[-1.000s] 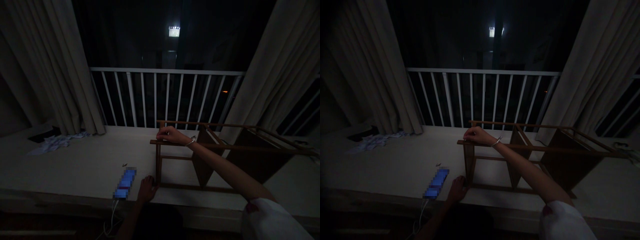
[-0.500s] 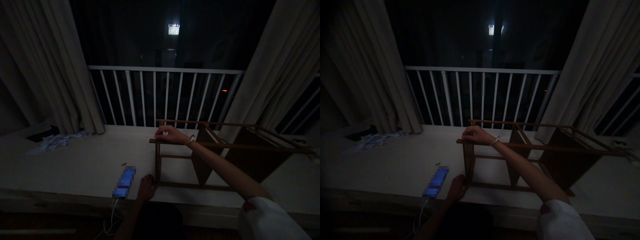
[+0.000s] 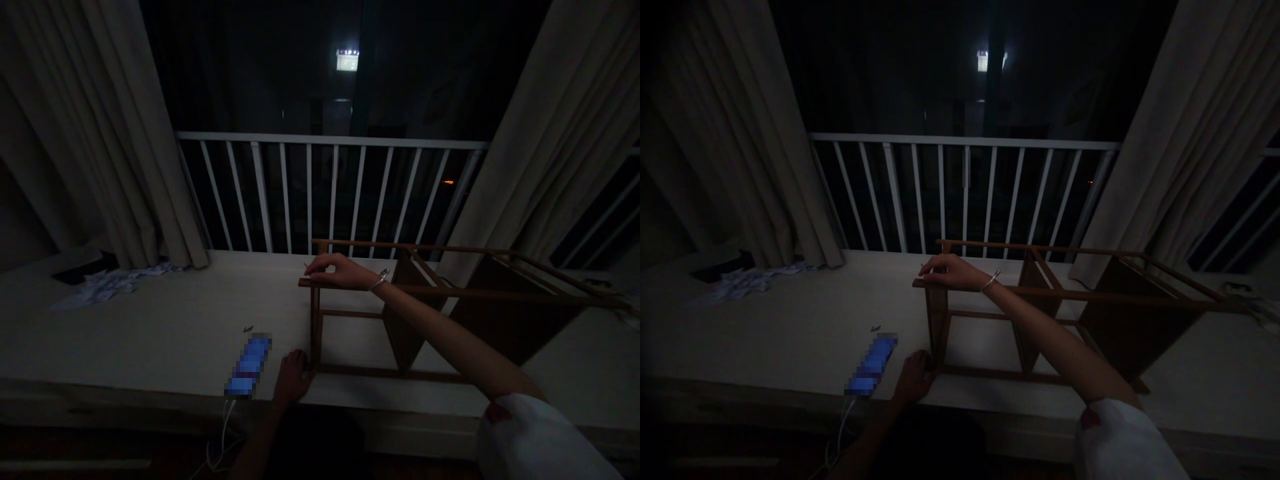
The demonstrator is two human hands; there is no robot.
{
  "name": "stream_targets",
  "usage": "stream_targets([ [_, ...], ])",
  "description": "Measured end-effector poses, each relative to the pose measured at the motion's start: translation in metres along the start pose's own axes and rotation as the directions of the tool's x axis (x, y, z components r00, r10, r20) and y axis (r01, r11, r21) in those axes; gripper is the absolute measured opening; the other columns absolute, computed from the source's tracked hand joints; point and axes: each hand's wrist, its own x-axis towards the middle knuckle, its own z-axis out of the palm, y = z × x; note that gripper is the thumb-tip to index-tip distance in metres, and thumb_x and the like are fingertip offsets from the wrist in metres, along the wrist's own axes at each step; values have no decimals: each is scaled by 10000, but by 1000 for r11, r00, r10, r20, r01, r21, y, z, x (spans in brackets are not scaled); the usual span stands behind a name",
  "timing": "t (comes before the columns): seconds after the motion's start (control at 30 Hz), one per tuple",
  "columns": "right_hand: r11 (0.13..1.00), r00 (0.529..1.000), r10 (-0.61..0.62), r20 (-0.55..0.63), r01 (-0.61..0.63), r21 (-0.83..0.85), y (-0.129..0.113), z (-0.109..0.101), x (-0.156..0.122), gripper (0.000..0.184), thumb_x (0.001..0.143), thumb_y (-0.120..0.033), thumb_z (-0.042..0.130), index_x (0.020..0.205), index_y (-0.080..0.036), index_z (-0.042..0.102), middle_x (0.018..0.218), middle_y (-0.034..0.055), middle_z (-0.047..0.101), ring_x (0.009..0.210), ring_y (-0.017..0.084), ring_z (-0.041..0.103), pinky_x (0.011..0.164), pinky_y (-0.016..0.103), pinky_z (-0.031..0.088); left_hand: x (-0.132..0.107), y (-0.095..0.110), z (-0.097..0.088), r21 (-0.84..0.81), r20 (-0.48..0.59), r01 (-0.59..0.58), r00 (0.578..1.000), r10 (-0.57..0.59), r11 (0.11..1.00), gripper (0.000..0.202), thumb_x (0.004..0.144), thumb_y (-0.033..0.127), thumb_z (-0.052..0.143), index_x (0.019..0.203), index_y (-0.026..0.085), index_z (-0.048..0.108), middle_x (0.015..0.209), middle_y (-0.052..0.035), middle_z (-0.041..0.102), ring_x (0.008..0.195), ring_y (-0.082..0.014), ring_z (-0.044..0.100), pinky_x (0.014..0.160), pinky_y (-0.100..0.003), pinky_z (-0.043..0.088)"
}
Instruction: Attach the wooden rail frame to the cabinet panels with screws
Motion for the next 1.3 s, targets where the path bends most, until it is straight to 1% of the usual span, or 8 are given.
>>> stream_targets([
  [0.13, 1000, 1000, -2, -1, 2, 27, 0, 1, 1, 276, 794, -316, 485, 974, -153, 616, 942, 54, 614, 859, 124, 541, 777, 250, 395, 0, 0, 1, -7, -3, -2, 1000, 2, 1000, 337, 803, 452, 358, 931, 176, 504, 933, -67, 477, 895, -207, 437, 798, -362, 310],
  [0.27, 999, 1000, 17, 7, -17, 45, -1, 1, 2, 268, 802, -308, 473, 965, -155, 621, 945, 54, 616, 873, 129, 543, 785, 256, 400, 0, 0, 0, 3, -8, -4, 1000, 4, 1000, 341, 803, 450, 359, 948, 175, 501, 953, -78, 478, 898, -211, 435, 800, -368, 308],
  [0.43, 997, 1000, -19, 14, 18, 72, -3, 1, 1, 261, 809, -283, 464, 979, -154, 615, 962, 57, 613, 888, 128, 542, 810, 266, 399, 0, 0, -1, -9, 0, -8, 1000, 8, 1000, 335, 799, 439, 371, 959, 178, 504, 974, -82, 480, 914, -217, 432, 811, -373, 305],
  [0.8, 995, 999, -29, 33, 26, 95, -4, 1, 1, 253, 805, -249, 470, 1001, -172, 610, 972, 52, 621, 909, 122, 547, 828, 265, 401, 0, -2, 2, 2, 3, -1, 1000, 1, 1000, 325, 798, 433, 372, 943, 174, 504, 960, -74, 477, 905, -212, 435, 809, -366, 310],
  [1.07, 990, 999, 46, 14, -47, 132, -8, 1, -1, 259, 778, -270, 508, 988, -159, 613, 961, 48, 625, 883, 131, 553, 785, 260, 406, -1, -2, 1, -3, 6, -17, 1000, 17, 1000, 324, 808, 438, 350, 930, 182, 507, 961, -75, 474, 906, -213, 439, 802, -360, 311],
  [1.23, 981, 997, 67, 46, -74, 179, -6, 2, 0, 329, 784, -295, 497, 1076, -152, 555, 938, 43, 633, 858, 124, 559, 759, 243, 412, 0, -3, 2, 3, 7, -11, 1000, 11, 1000, 326, 802, 439, 362, 955, 184, 495, 975, -78, 472, 917, -218, 434, 806, -366, 307],
  [1.3, 981, 996, 73, 52, -81, 175, -5, 2, 0, 343, 784, -307, 495, 1083, -147, 550, 931, 44, 635, 851, 123, 563, 751, 236, 414, 0, -3, 2, 3, 11, -7, 1000, 7, 1000, 317, 797, 437, 371, 946, 187, 497, 963, -76, 473, 909, -217, 436, 799, -366, 309],
])
